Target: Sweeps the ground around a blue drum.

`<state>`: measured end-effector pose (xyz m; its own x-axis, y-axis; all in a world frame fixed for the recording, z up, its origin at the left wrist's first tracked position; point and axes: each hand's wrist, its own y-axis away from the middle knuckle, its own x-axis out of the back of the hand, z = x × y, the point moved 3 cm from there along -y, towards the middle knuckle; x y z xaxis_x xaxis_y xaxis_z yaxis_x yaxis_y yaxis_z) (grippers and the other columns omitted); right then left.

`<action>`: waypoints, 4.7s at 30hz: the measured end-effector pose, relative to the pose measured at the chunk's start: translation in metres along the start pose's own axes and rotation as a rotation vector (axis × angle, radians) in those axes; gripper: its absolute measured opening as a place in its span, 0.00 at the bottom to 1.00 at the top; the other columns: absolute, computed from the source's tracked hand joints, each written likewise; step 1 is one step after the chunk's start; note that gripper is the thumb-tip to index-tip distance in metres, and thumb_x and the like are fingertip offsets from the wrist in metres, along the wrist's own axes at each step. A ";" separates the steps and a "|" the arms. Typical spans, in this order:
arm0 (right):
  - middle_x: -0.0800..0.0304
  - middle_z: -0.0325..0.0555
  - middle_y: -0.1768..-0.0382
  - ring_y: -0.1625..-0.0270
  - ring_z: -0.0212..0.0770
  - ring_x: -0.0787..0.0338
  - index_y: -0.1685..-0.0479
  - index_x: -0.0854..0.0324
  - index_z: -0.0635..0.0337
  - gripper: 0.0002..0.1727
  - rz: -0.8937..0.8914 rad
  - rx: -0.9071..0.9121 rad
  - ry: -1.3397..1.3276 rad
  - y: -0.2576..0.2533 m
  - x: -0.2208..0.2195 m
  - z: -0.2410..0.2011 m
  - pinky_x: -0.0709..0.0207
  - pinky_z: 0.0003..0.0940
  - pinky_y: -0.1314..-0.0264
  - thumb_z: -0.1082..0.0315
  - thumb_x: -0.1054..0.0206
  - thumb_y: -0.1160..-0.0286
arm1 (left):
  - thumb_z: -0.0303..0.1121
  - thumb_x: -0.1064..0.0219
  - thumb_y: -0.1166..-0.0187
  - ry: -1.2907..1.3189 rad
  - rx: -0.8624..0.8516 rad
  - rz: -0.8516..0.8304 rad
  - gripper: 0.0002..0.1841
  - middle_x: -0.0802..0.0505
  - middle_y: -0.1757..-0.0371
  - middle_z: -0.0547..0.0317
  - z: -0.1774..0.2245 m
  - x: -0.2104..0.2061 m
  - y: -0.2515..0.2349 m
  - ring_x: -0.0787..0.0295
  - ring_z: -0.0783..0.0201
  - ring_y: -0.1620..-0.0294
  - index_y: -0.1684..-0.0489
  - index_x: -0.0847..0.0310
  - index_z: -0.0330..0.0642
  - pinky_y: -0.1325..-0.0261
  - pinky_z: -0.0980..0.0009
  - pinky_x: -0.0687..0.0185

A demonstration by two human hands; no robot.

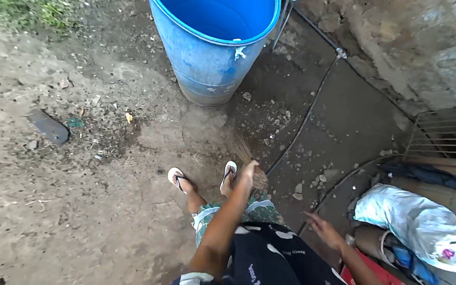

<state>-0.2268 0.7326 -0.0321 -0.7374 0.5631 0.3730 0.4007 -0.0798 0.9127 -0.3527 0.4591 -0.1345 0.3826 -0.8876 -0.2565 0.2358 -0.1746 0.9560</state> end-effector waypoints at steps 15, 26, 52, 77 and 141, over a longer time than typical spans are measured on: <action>0.17 0.70 0.29 0.31 0.62 0.13 0.14 0.34 0.67 0.25 -0.013 0.009 -0.089 -0.013 0.015 0.031 0.25 0.53 0.23 0.72 0.49 0.08 | 0.33 0.37 0.16 0.194 -0.103 0.083 0.38 0.17 0.35 0.34 -0.011 -0.036 0.029 0.14 0.45 0.44 0.07 0.55 0.46 0.43 0.49 0.15; 0.17 0.70 0.30 0.30 0.63 0.13 0.15 0.33 0.66 0.25 -0.026 0.087 -0.004 -0.040 0.035 0.018 0.25 0.54 0.23 0.71 0.50 0.07 | 0.35 0.36 0.18 0.287 -0.081 0.173 0.27 0.13 0.43 0.37 -0.027 0.009 0.027 0.13 0.47 0.50 0.20 0.35 0.38 0.49 0.50 0.15; 0.17 0.70 0.30 0.33 0.63 0.12 0.15 0.33 0.68 0.25 0.059 0.255 0.146 -0.068 0.097 -0.037 0.22 0.55 0.27 0.72 0.49 0.09 | 0.35 0.36 0.15 0.254 -0.316 0.495 0.27 0.14 0.34 0.35 0.019 0.170 0.017 0.15 0.46 0.37 0.18 0.33 0.35 0.35 0.50 0.19; 0.23 0.71 0.23 0.23 0.70 0.21 0.13 0.35 0.65 0.26 0.208 0.825 0.866 -0.092 0.175 -0.368 0.32 0.63 0.18 0.71 0.49 0.09 | 0.38 0.55 0.08 0.354 -0.154 0.192 0.13 0.14 0.73 0.57 -0.031 0.259 0.131 0.15 0.67 0.78 0.49 0.27 0.40 0.75 0.74 0.17; 0.16 0.78 0.43 0.40 0.77 0.13 0.34 0.28 0.78 0.28 0.504 0.775 0.839 -0.212 0.122 -0.706 0.23 0.71 0.41 0.58 0.61 0.03 | 0.32 0.44 0.12 0.320 -0.287 0.464 0.21 0.12 0.57 0.49 0.235 0.478 0.087 0.13 0.60 0.66 0.23 0.33 0.38 0.62 0.64 0.14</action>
<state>-0.7850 0.2377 -0.0622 -0.4133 -0.1101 0.9039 0.7436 0.5320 0.4049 -0.3595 -0.0810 -0.1405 0.7399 -0.6648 0.1031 0.1946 0.3583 0.9131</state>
